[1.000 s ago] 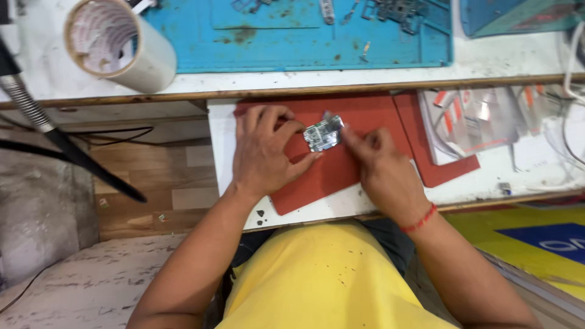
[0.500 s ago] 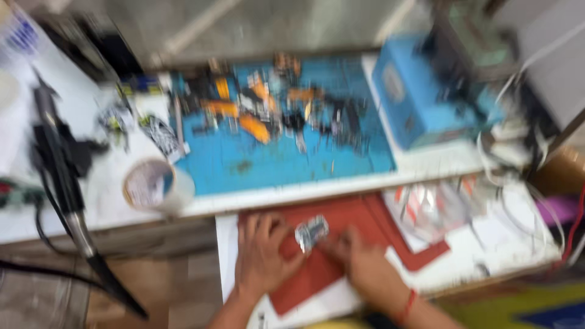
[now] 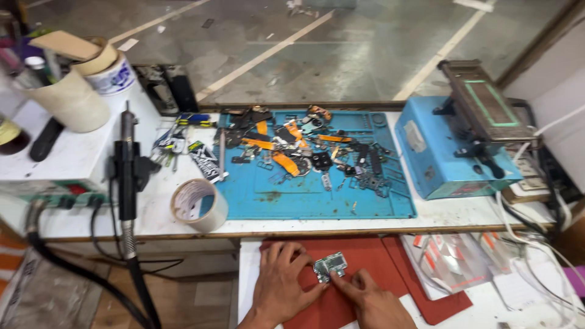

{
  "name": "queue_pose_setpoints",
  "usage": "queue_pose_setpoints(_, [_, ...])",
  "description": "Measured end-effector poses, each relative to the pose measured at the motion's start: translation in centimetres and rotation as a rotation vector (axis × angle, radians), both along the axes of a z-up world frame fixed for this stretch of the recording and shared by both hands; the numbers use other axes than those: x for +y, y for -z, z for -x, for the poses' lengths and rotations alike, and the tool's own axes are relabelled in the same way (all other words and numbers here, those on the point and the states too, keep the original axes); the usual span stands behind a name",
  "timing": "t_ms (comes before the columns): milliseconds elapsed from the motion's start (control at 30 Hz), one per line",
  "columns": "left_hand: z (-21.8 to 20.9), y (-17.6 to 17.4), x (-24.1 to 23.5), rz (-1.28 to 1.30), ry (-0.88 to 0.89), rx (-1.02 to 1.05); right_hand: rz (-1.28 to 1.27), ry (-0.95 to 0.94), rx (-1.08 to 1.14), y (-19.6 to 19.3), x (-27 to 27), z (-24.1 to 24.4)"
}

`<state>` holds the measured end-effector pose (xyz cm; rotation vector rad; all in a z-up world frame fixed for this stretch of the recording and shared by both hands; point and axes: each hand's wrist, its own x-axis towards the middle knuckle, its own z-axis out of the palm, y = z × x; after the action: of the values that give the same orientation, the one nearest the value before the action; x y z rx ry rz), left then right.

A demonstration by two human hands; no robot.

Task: The person uses a hot air gun to heat a small green circuit board placed on a red mat. They then use a small purple tool to scrape or clean the surface of the board. The workspace is cluttered with various electronic components and tools.

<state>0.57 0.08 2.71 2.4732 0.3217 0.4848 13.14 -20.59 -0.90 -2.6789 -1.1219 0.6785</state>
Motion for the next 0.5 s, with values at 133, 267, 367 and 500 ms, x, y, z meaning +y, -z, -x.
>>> queue_pose_setpoints(133, [-0.1,0.1,-0.1,0.021,0.017,0.021,-0.069,0.075,-0.051,0.3,0.1,-0.8])
queue_pose_setpoints(267, [0.1,1.1,0.0,-0.044,0.002,-0.026,-0.281,-0.146,-0.06,0.7,-0.2,0.1])
queue_pose_setpoints(367, [0.6,1.8,0.1,-0.069,-0.015,-0.045,-0.193,0.031,-0.161,-1.6,-0.6,-0.4])
queue_pose_setpoints(500, [0.7,1.7,0.0,-0.079,-0.033,-0.026,-0.23,-0.152,-0.115,-3.1,-0.2,1.2])
